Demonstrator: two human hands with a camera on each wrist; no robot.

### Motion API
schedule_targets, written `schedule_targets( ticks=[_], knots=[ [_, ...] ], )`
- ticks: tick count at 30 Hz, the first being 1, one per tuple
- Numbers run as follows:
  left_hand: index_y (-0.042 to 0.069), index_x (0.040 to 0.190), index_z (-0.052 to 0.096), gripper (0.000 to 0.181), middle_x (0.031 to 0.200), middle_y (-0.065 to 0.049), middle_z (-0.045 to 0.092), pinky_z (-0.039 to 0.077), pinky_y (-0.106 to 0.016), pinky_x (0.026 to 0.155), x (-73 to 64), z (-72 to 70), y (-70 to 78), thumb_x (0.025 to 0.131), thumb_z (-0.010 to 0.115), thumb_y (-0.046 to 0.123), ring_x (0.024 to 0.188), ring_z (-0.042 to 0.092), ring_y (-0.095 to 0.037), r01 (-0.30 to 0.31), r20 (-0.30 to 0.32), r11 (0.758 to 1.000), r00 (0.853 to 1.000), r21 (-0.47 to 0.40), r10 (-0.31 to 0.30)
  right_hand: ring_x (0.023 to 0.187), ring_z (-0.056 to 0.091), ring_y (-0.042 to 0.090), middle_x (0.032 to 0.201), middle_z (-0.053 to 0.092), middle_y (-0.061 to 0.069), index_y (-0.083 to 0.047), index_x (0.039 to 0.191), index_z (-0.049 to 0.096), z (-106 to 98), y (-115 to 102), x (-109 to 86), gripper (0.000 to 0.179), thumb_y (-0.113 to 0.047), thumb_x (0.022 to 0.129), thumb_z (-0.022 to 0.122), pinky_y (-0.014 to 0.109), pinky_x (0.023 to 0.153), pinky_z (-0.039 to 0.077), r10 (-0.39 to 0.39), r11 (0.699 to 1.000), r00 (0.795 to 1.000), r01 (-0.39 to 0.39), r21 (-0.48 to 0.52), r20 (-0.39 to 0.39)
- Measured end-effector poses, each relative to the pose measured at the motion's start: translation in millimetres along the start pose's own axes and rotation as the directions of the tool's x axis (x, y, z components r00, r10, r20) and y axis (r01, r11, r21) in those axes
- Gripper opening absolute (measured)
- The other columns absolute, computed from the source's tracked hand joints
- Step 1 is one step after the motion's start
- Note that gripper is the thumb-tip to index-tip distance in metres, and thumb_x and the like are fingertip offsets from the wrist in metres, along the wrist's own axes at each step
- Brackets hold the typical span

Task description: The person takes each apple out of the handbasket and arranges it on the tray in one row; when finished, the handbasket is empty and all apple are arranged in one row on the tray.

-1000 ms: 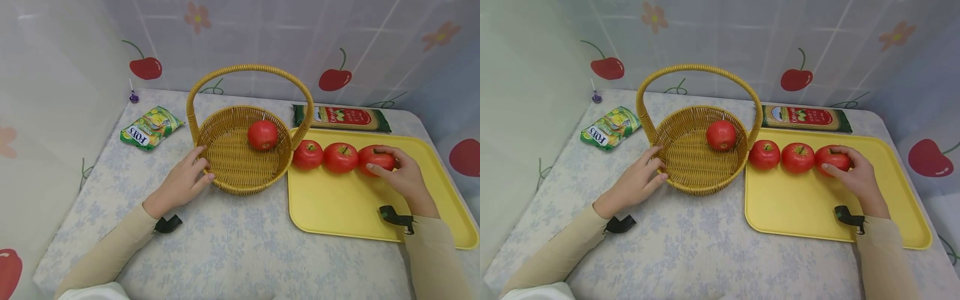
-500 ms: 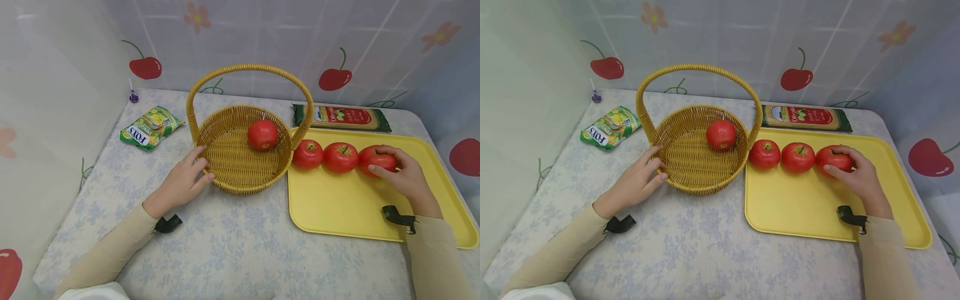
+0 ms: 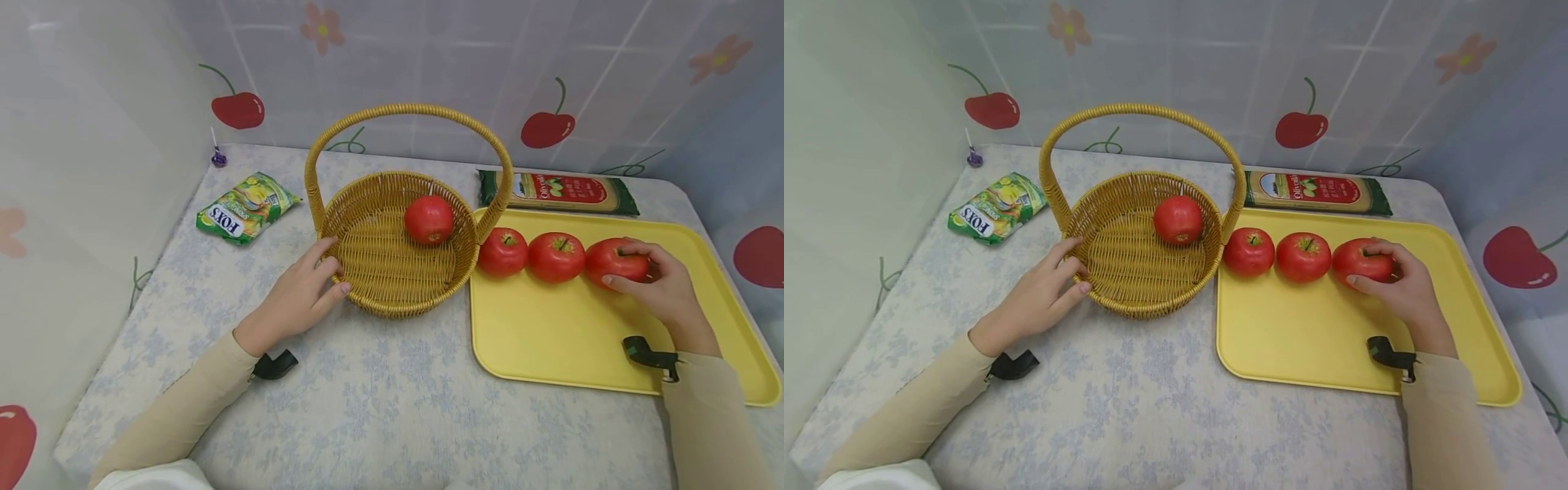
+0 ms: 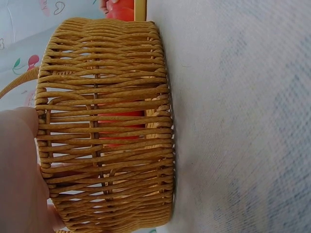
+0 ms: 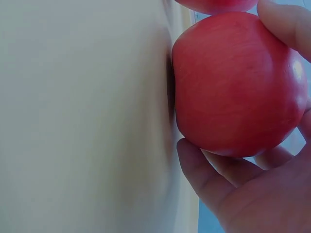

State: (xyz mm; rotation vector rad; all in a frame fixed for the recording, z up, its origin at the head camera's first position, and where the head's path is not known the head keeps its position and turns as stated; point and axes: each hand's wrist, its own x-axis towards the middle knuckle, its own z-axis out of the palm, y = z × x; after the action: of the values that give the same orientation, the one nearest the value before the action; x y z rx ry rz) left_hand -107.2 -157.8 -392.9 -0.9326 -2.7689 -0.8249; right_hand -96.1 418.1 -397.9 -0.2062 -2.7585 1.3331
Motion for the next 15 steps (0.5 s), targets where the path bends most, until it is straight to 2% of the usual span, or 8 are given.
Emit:
schedule_targets(
  ticks=[15],
  knots=[
    [0.009, 0.103, 0.060, 0.044, 0.158, -0.026, 0.036, 0.049, -0.057, 0.096, 0.4, -1.9, 2.1, 0.107, 0.045, 0.051, 0.142, 0.046, -0.045, 0.028, 0.020, 1.000, 0.999, -0.004, -0.028, 0.105, 0.040, -0.003, 0.116, 0.043, -0.031, -0.032, 0.120, 0.056, 6.2, -3.9, -0.1, 0.041, -0.015, 0.090, 0.078, 0.000, 0.074, 0.044, -0.006, 1.000, 1.000, 0.006, 0.010, -0.012]
  ],
)
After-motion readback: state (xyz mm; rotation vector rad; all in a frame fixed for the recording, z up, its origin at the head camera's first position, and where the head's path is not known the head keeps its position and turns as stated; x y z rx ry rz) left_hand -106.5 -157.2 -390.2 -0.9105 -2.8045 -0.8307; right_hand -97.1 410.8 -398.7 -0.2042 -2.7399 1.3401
